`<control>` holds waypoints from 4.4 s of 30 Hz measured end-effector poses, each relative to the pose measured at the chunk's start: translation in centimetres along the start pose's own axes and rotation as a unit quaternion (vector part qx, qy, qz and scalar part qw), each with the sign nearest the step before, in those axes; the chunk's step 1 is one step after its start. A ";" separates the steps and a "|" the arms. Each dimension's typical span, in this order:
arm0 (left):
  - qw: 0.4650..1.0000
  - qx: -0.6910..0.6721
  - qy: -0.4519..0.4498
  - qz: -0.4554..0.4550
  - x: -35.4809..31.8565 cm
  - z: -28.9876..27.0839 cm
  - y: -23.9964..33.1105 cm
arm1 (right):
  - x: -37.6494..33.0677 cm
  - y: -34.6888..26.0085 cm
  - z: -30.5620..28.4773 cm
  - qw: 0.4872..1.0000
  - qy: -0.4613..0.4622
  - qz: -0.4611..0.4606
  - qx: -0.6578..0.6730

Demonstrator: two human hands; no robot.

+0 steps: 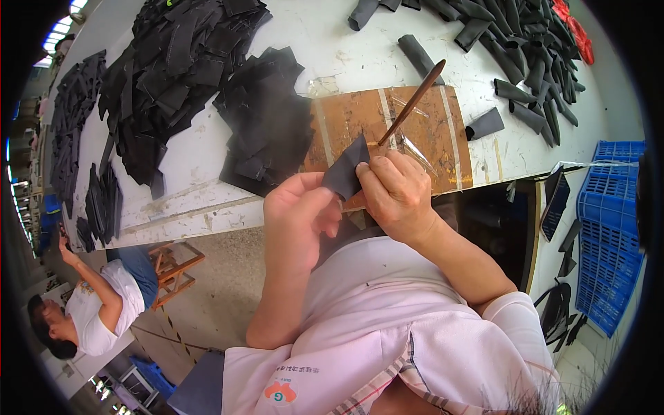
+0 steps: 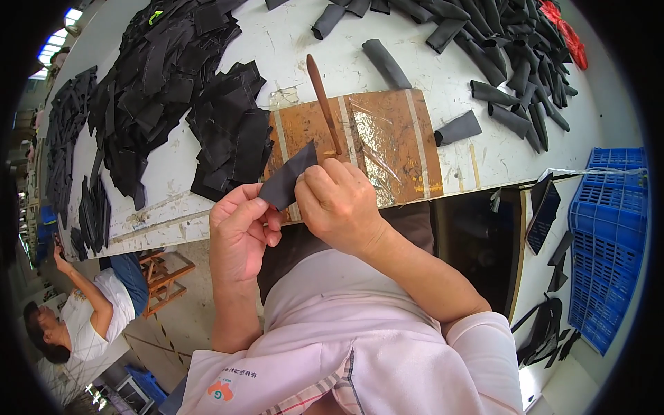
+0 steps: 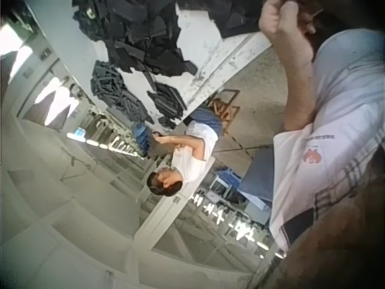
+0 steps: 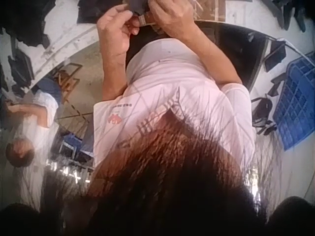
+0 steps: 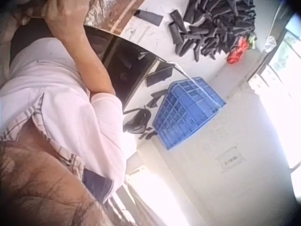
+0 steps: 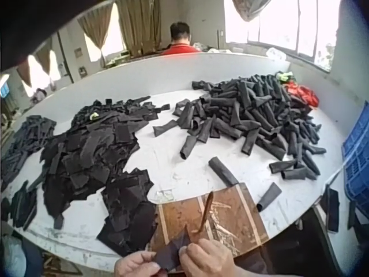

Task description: Assembling and folding black foam components at a manufacturing workbench.

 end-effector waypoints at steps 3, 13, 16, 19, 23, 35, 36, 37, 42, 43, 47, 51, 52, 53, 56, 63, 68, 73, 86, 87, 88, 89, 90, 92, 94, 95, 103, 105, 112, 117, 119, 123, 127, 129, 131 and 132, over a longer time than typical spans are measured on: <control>1.000 -0.013 0.002 -0.003 0.0 0.0 -0.1 | -0.3 0.2 0.2 0.999 -0.033 0.016 0.029; 0.945 0.291 0.015 0.150 -0.4 0.5 1.0 | 0.3 0.0 -1.6 0.924 -0.118 0.187 0.312; 0.944 0.306 0.011 0.123 -0.5 0.4 1.5 | 0.7 -0.1 -1.6 0.956 -0.045 0.088 0.275; 0.918 0.356 0.055 0.167 -0.5 0.2 0.8 | 1.0 -0.7 -1.6 0.964 -0.050 0.104 0.239; 0.922 0.271 0.156 0.228 0.2 0.3 -0.5 | 0.2 -0.8 0.4 0.984 -0.082 0.101 0.125; 0.905 0.269 0.036 0.328 0.3 0.7 -0.2 | 0.5 0.0 0.0 0.956 -0.022 0.180 0.229; 0.885 0.321 0.046 0.333 0.0 0.7 -0.1 | 0.5 -0.1 -0.1 0.956 -0.023 0.180 0.229; 0.886 0.321 0.046 0.332 -0.1 0.6 -0.3 | 0.4 -0.2 -0.3 0.960 -0.016 0.176 0.219; 0.890 0.345 0.099 0.281 0.1 1.0 -1.3 | 0.3 -0.7 -0.5 0.972 -0.018 0.155 0.172; 0.854 0.384 0.126 0.329 0.0 1.2 -1.3 | 0.3 -0.8 -0.4 0.977 -0.011 0.139 0.164; 0.945 0.221 0.127 0.203 0.7 0.8 -1.5 | -0.2 -0.4 0.6 0.986 -0.032 0.136 0.092; 0.996 0.033 0.026 0.078 1.4 -0.2 -0.9 | -0.3 0.2 0.8 0.979 -0.024 0.160 0.120; 0.997 -0.052 -0.034 0.050 1.5 -0.2 -1.0 | -0.3 0.3 0.5 0.965 -0.030 0.178 0.191; 0.997 -0.053 -0.034 0.049 1.5 -0.5 -0.9 | -0.4 0.5 0.3 0.945 -0.036 0.195 0.261; 0.994 -0.011 -0.109 0.008 1.5 -1.1 -1.3 | -1.2 1.3 1.0 0.823 -0.112 0.303 0.468; 0.882 0.324 0.170 0.297 0.9 0.6 -1.6 | -1.6 -0.1 2.1 0.356 -0.095 0.443 0.817; 0.960 0.173 0.048 0.213 1.2 0.7 -0.9 | -2.0 1.6 1.7 0.531 -0.086 0.447 0.714; 0.869 -0.334 -0.358 -0.071 -0.4 3.8 0.0 | -1.6 1.4 0.5 0.502 -0.066 0.374 0.777; 0.871 0.236 -0.022 0.430 -1.0 5.7 2.4 | 3.5 1.5 -6.4 0.916 0.000 0.182 0.356; 0.927 0.141 -0.039 0.346 -0.9 6.0 3.0 | 4.0 1.5 -6.9 0.914 -0.020 0.202 0.351; 0.964 0.046 -0.053 0.255 -0.9 6.4 3.6 | 4.7 1.6 -7.3 0.927 -0.004 0.193 0.320; 0.962 -0.032 -0.078 0.259 -0.5 7.1 4.5 | 5.5 1.8 -7.9 0.928 -0.002 0.191 0.319; 0.967 -0.120 -0.134 0.182 -0.6 8.1 5.7 | 6.2 2.3 -8.3 0.900 -0.027 0.219 0.375; 0.954 -0.205 -0.196 0.101 -0.3 8.8 7.4 | 7.4 2.9 -9.4 0.842 -0.051 0.226 0.487; 0.753 -0.393 -0.518 -0.103 -0.2 9.6 7.9 | 9.1 2.9 -10.6 0.811 -0.086 0.234 0.530; 0.754 -0.393 -0.517 -0.101 0.6 9.6 7.9 | 9.8 2.9 -10.7 0.775 -0.122 0.245 0.570; 0.858 -0.427 -0.252 -0.133 5.4 7.4 3.4 | 5.9 7.4 -4.0 0.588 -0.134 0.369 0.707; 0.758 -0.527 -0.346 -0.167 5.7 8.2 4.6 | 7.3 8.0 -4.2 0.668 -0.152 0.343 0.642; 0.796 -0.520 -0.264 -0.163 7.2 6.3 1.6 | 5.0 7.7 -1.9 0.576 -0.180 0.383 0.700; 0.934 -0.288 -0.209 -0.015 4.1 7.9 3.3 | 4.9 8.6 -2.7 0.631 -0.185 0.303 0.690; 0.934 -0.032 -0.234 0.268 2.2 9.0 4.9 | 6.1 8.3 -3.2 0.656 -0.199 0.252 0.683; 0.973 0.031 -0.156 0.167 3.8 7.9 3.5 | 5.1 9.1 -1.0 0.685 -0.236 0.236 0.648; 0.970 0.115 -0.085 0.196 3.7 7.4 3.1 | 3.6 9.0 0.0 0.645 -0.186 0.281 0.686; 0.954 0.146 -0.075 0.252 3.7 7.5 3.5 | 3.6 9.1 -0.6 0.672 -0.168 0.296 0.658; 0.820 0.302 -0.048 0.484 3.1 7.7 5.3 | 4.2 8.8 -2.1 0.760 -0.138 0.294 0.563; 0.834 0.293 -0.106 0.455 3.6 7.2 5.1 | 4.5 8.8 -3.2 0.834 -0.105 0.288 0.459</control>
Point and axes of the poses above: each hand's wrist, its own x-axis towards the middle knuckle, its own z-axis out of the palm, y = z × x, the point moved 3 cm from there along x, towards the middle knuckle, and after that the axes turned 3 degrees about -y, right-handed, at the moved point
